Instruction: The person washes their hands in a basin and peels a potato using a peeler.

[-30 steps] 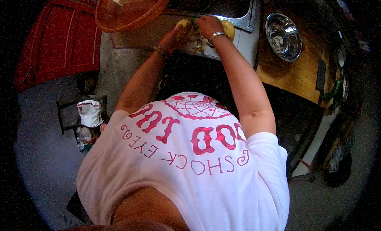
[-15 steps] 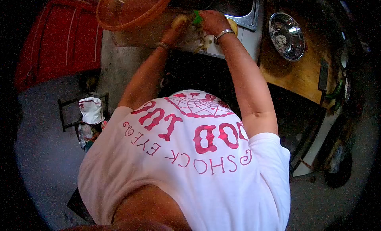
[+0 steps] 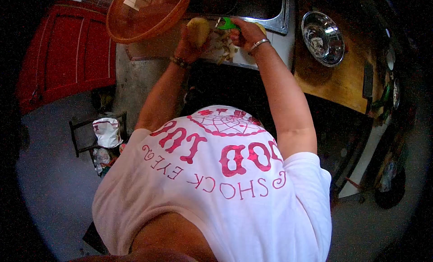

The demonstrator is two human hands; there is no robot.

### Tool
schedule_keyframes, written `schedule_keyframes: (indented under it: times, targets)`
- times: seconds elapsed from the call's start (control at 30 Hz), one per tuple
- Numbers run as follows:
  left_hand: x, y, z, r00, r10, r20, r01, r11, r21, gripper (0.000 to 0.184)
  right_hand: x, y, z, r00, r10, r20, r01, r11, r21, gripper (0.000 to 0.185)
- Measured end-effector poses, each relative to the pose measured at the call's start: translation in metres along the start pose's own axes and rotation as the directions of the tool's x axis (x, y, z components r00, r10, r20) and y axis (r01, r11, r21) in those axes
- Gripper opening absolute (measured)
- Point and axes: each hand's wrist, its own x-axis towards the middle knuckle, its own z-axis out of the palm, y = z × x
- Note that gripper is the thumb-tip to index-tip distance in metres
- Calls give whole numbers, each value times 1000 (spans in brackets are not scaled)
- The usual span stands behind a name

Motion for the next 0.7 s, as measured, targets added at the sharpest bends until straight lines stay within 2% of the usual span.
schedule_keyframes:
  times: [0.03, 0.07, 0.17, 0.4, 0.47, 0.5, 0.57, 0.7]
  targets:
    - [-1, 0, 2, 1000, -8, 12, 9, 996, -89, 71, 2, 5, -4, 996, 71, 50, -76, 992, 106, 18]
    - [-1, 1, 3, 1000, -8, 12, 9, 996, -89, 71, 6, 9, -9, 985, 136, 106, -155, 966, 206, 20]
    - [-4, 1, 4, 1000, 2, -25, -5, 993, -117, 70, 15, 26, -23, 987, 151, 46, -157, 971, 182, 20]
    - [1, -9, 6, 998, 42, -47, -52, 974, -222, 63, 18, 41, -21, 975, 213, 67, -222, 955, 198, 21]
    - [-1, -10, 10, 998, 52, -33, -57, 975, -216, 63, 15, 42, -17, 957, 238, 163, -271, 935, 228, 22]
    - [-2, -10, 13, 996, 68, -63, -80, 975, -208, 63, 12, 42, -14, 957, 238, 163, -272, 935, 230, 22]
    - [-2, -10, 16, 992, 86, -87, -102, 975, -199, 62, 8, 39, -9, 969, 235, 79, -246, 950, 191, 24]
    - [0, -11, 15, 994, 85, -63, -97, 971, -219, 63, 5, 37, -7, 972, 224, 67, -233, 952, 197, 26]
